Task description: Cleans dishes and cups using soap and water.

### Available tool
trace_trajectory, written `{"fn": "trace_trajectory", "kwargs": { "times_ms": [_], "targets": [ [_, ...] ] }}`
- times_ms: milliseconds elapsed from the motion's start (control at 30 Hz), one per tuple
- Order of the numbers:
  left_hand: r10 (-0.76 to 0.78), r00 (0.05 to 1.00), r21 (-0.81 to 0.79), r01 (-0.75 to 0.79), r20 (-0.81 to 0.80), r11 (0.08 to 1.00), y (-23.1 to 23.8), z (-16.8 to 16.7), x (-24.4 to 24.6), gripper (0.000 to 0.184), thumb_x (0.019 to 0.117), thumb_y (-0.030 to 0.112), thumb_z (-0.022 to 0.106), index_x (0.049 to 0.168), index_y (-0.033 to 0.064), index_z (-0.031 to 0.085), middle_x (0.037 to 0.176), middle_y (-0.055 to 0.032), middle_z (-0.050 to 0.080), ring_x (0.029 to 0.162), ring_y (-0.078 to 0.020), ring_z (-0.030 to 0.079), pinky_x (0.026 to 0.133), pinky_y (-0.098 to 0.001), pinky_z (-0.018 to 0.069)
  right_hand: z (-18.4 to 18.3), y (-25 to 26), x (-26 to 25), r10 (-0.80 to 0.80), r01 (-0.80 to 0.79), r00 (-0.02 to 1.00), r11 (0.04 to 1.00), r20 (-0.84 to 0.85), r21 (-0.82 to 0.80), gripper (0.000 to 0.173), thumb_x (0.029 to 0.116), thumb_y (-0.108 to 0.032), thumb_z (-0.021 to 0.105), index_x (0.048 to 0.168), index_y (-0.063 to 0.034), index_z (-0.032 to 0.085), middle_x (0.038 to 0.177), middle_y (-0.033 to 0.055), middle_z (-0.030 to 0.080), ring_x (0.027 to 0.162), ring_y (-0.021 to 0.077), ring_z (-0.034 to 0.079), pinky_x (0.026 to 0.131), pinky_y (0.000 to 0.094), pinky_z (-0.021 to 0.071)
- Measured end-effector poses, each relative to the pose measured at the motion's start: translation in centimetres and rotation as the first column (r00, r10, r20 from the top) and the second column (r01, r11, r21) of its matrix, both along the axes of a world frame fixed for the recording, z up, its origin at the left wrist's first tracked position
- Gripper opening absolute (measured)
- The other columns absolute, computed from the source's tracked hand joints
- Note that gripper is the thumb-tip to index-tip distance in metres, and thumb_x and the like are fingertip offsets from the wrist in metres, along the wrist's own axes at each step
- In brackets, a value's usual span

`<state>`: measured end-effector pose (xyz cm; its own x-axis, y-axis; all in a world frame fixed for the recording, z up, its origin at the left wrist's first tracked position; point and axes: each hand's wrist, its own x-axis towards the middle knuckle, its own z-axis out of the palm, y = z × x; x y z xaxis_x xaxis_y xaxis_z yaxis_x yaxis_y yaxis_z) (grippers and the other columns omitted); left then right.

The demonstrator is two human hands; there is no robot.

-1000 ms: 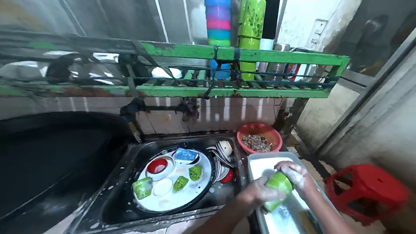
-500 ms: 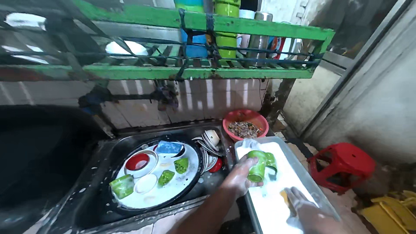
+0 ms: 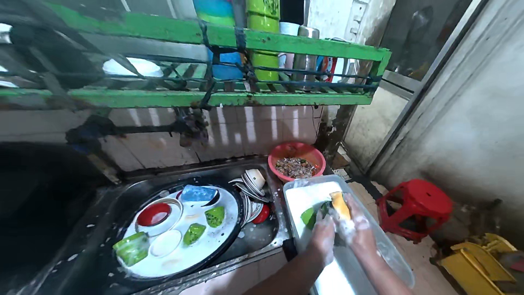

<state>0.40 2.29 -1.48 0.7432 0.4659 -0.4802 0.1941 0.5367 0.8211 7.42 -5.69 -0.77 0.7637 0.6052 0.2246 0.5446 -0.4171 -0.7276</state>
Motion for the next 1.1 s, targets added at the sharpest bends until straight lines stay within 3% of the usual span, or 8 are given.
{"fn": "trace_trajectory", "kwargs": {
  "times_ms": [167, 300, 467, 600, 700, 867, 967, 1100],
  "targets": [
    [-0.274, 0.962, 0.235, 0.267, 0.000, 0.935, 4.3, -0.2, -1.9, 0.070, 0.1027, 0.029, 0.062, 0.162, 0.0124, 0.029, 0.153, -0.0194, 0.047, 0.127, -0.0292, 0.059, 0.100, -0.0458, 0.0533, 1.4, -0.8, 4.7, -0.094, 0.159, 0.834, 0.984, -0.544, 0.075, 0.038, 0.1024, -0.010, 0.059, 0.139, -0.0022, 0.056, 0.113, 0.0154, 0.067, 0.093, 0.0196, 0.065, 0.082, 0.0383, 0.0556],
    [-0.057, 0.968, 0.236, -0.003, 0.245, 0.972, 8.3, -1.7, -2.3, 0.042, 0.1035, 0.032, 0.060, 0.140, 0.0104, 0.059, 0.126, -0.0126, 0.066, 0.106, -0.0228, 0.066, 0.089, -0.0415, 0.0569, 3.7, -1.0, 3.3, 0.173, 0.323, 0.513, 0.869, -0.841, 0.376, 0.020, 0.1094, -0.018, 0.039, 0.118, -0.0097, 0.055, 0.087, 0.0023, 0.064, 0.075, 0.0095, 0.064, 0.063, 0.0275, 0.0566],
    [0.068, 0.970, 0.029, -0.077, 0.234, 0.997, 8.9, -1.0, -1.2, 0.033, 0.1050, 0.031, 0.057, 0.130, 0.0104, 0.062, 0.109, -0.0122, 0.066, 0.086, -0.0201, 0.064, 0.068, -0.0347, 0.0543, 3.6, 0.6, 1.7, -0.035, -0.001, 0.973, 0.988, -0.227, -0.156, 0.036, 0.0944, -0.009, 0.070, 0.129, 0.0001, 0.066, 0.111, 0.0179, 0.072, 0.097, 0.0270, 0.070, 0.090, 0.0457, 0.0569],
    [-0.177, 0.982, 0.100, 0.183, -0.072, 0.978, 9.4, -0.9, 0.5, 0.040, 0.1051, 0.043, 0.054, 0.130, 0.0129, 0.063, 0.113, -0.0138, 0.064, 0.089, -0.0223, 0.062, 0.069, -0.0362, 0.0520, 2.9, 0.6, 0.0, 0.242, -0.162, 0.962, 0.877, 0.123, -0.452, 0.027, 0.0983, -0.021, 0.062, 0.114, -0.0013, 0.073, 0.116, 0.0208, 0.072, 0.112, 0.0370, 0.068, 0.100, 0.0573, 0.0519],
    [-0.281, 0.954, 0.255, 0.299, -0.104, 0.920, 9.7, -0.5, 1.8, 0.052, 0.1073, 0.049, 0.044, 0.135, 0.0085, 0.061, 0.123, -0.0202, 0.063, 0.103, -0.0305, 0.062, 0.082, -0.0492, 0.0527, 2.3, 0.8, 0.7, 0.126, -0.184, 0.957, 0.960, -0.262, -0.210, 0.029, 0.0957, -0.016, 0.066, 0.118, 0.0033, 0.070, 0.109, 0.0169, 0.072, 0.103, 0.0246, 0.069, 0.095, 0.0429, 0.0538],
    [0.154, 0.902, 0.029, -0.181, 0.403, 0.983, 5.5, -0.1, 3.0, 0.053, 0.1039, 0.049, 0.051, 0.143, 0.0134, 0.050, 0.130, -0.0119, 0.062, 0.115, -0.0243, 0.061, 0.096, -0.0472, 0.0527, 2.6, 2.2, -0.2, 0.134, 0.249, 0.640, 0.895, -0.756, 0.370, 0.016, 0.1027, -0.007, 0.048, 0.111, -0.0033, 0.061, 0.075, 0.0064, 0.063, 0.058, 0.0117, 0.059, 0.051, 0.0271, 0.0522],
    [0.151, 0.940, 0.002, -0.159, 0.305, 0.987, 4.0, -1.4, 4.0, 0.060, 0.1040, 0.051, 0.050, 0.149, 0.0111, 0.046, 0.143, -0.0129, 0.056, 0.129, -0.0238, 0.055, 0.108, -0.0469, 0.0461, 1.0, 2.3, -0.9, -0.024, 0.011, 0.990, 0.996, -0.136, -0.093, 0.031, 0.0959, -0.001, 0.061, 0.122, 0.0147, 0.062, 0.112, 0.0260, 0.069, 0.107, 0.0310, 0.068, 0.099, 0.0422, 0.0523],
    [0.227, 0.967, 0.004, -0.229, 0.116, 0.973, 2.6, -3.1, 4.8, 0.055, 0.1005, 0.039, 0.064, 0.142, 0.0078, 0.047, 0.124, -0.0191, 0.063, 0.109, -0.0290, 0.064, 0.091, -0.0485, 0.0548, -4.9, 0.6, 1.4, 0.317, -0.141, 0.876, 0.889, 0.363, -0.436, 0.031, 0.0922, -0.006, 0.062, 0.117, 0.0093, 0.071, 0.121, 0.0274, 0.070, 0.126, 0.0444, 0.061, 0.118, 0.0642, 0.0311]
  ]
}}
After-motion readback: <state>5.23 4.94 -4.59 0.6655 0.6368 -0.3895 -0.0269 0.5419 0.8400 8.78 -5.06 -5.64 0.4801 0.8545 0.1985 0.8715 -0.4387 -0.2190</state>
